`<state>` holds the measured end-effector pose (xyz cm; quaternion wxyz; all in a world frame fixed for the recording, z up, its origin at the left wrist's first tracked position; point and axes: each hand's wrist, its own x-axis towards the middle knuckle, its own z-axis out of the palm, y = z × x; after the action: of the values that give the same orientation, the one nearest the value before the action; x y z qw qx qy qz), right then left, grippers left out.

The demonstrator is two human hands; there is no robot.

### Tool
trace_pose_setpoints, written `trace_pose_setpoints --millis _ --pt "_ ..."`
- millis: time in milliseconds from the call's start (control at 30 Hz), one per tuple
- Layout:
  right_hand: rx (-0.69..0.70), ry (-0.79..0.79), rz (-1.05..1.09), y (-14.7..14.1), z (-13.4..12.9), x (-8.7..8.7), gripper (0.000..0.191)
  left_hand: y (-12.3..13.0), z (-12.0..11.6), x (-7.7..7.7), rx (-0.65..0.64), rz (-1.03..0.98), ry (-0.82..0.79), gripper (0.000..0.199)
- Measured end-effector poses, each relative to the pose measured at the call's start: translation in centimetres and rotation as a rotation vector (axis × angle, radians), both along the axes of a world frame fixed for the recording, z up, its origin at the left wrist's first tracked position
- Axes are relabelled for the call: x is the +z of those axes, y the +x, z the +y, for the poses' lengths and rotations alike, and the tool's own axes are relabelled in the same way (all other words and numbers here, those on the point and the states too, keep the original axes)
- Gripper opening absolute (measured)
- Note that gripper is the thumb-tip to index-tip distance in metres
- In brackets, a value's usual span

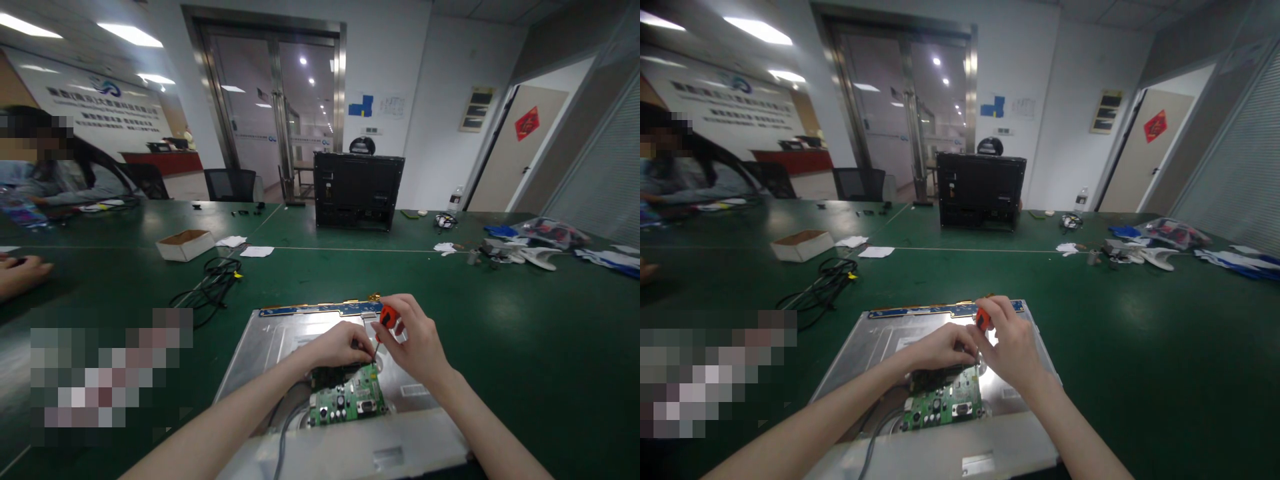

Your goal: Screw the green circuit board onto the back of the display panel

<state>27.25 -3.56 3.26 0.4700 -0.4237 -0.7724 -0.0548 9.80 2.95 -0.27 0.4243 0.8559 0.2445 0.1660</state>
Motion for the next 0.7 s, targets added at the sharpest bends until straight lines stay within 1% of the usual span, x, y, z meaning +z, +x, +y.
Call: trace_pose_setpoints --millis 100,233,467,700 --pt "-0.011 0.017 0.0 0.0 -0.02 0.04 0.029 0.01 -0.1 0.15 0.006 0.004 0.003 0.012" --pt "-0.019 0.034 -0.013 0.04 -0.02 0.04 0.034 0.05 -0.11 0.19 0.014 0.006 0.008 0.012" --pt "-0.012 0.016 -0.018 -0.07 -0.15 0.13 0.042 0.05 0.06 -0.06 0.009 0.009 0.009 0.009" --pt "0.025 0.013 0.013 -0.18 -0.23 0.3 0.039 -0.03 0.11 -0.29 0.01 0.012 0.006 0.008"
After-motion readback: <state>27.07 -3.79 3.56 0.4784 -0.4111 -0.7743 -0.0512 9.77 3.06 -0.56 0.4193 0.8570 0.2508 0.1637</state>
